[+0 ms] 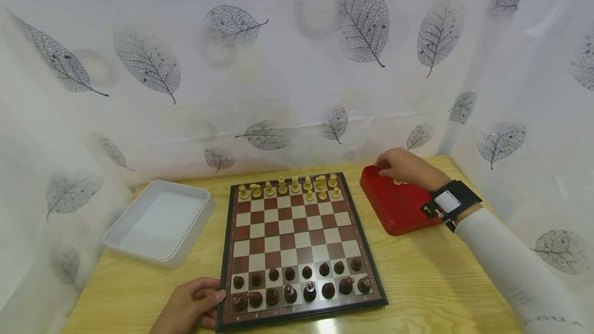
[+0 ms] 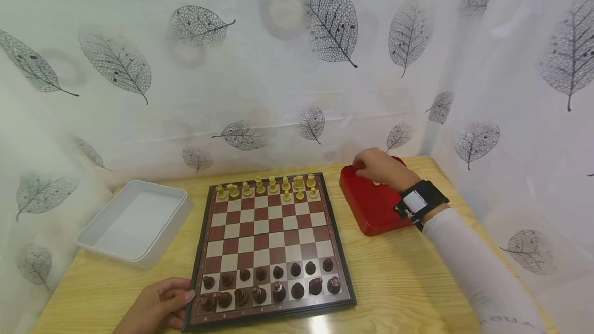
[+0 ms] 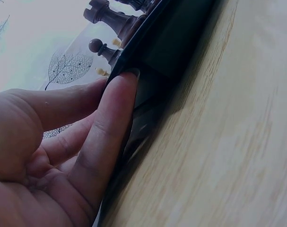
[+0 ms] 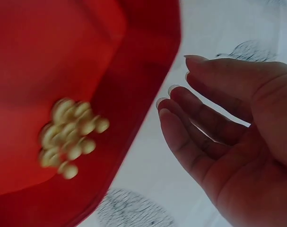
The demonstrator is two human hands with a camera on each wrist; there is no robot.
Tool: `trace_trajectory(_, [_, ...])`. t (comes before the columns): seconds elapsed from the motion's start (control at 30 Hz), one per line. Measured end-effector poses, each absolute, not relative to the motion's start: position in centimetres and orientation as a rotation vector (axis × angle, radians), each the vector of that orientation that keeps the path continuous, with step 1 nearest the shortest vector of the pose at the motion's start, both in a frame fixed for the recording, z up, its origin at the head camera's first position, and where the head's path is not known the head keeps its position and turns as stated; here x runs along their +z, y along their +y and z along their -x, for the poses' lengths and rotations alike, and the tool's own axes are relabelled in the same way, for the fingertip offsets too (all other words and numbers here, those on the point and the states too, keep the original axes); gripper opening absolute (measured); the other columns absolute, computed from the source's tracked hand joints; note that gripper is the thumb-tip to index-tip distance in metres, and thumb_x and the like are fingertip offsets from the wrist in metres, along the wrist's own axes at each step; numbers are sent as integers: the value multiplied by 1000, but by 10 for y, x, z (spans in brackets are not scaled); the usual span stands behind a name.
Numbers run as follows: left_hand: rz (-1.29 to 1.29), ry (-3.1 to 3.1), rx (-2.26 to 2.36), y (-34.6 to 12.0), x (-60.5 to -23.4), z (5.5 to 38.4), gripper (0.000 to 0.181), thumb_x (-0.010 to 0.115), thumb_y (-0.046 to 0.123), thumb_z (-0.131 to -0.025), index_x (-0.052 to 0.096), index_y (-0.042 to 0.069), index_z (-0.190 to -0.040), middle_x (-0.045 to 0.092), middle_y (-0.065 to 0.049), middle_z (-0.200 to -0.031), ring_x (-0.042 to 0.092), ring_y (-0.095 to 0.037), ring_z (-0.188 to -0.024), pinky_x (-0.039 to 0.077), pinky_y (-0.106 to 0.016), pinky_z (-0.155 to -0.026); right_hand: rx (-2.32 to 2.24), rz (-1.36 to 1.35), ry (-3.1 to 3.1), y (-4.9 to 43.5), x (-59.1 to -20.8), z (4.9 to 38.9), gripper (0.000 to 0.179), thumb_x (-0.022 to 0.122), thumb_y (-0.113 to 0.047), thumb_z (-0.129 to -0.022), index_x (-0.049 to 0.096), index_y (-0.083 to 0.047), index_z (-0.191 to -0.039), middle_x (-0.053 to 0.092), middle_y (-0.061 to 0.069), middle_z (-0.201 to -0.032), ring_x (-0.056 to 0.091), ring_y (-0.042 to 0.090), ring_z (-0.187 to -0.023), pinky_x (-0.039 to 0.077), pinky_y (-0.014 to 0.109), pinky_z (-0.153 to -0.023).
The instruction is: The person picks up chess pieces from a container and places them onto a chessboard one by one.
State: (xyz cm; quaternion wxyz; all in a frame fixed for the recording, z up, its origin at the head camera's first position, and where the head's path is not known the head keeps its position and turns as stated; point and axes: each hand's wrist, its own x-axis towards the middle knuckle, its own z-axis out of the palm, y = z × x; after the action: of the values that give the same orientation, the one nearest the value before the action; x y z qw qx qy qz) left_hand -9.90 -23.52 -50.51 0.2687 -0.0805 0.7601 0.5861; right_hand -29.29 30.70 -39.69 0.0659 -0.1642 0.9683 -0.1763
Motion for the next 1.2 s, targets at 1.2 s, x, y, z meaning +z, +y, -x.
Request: trace_trajectory(1.2, [208,2042,1578,-239,-505,104,60,76,29,-95,55,-11,-134,73,-3,-94,69,-20,-79,67,-40,-72,-229,479,2873,334,-423,305,14,75,-2,-91,76,7,-102,70,10,-82,60,18,-69,60,31,-64])
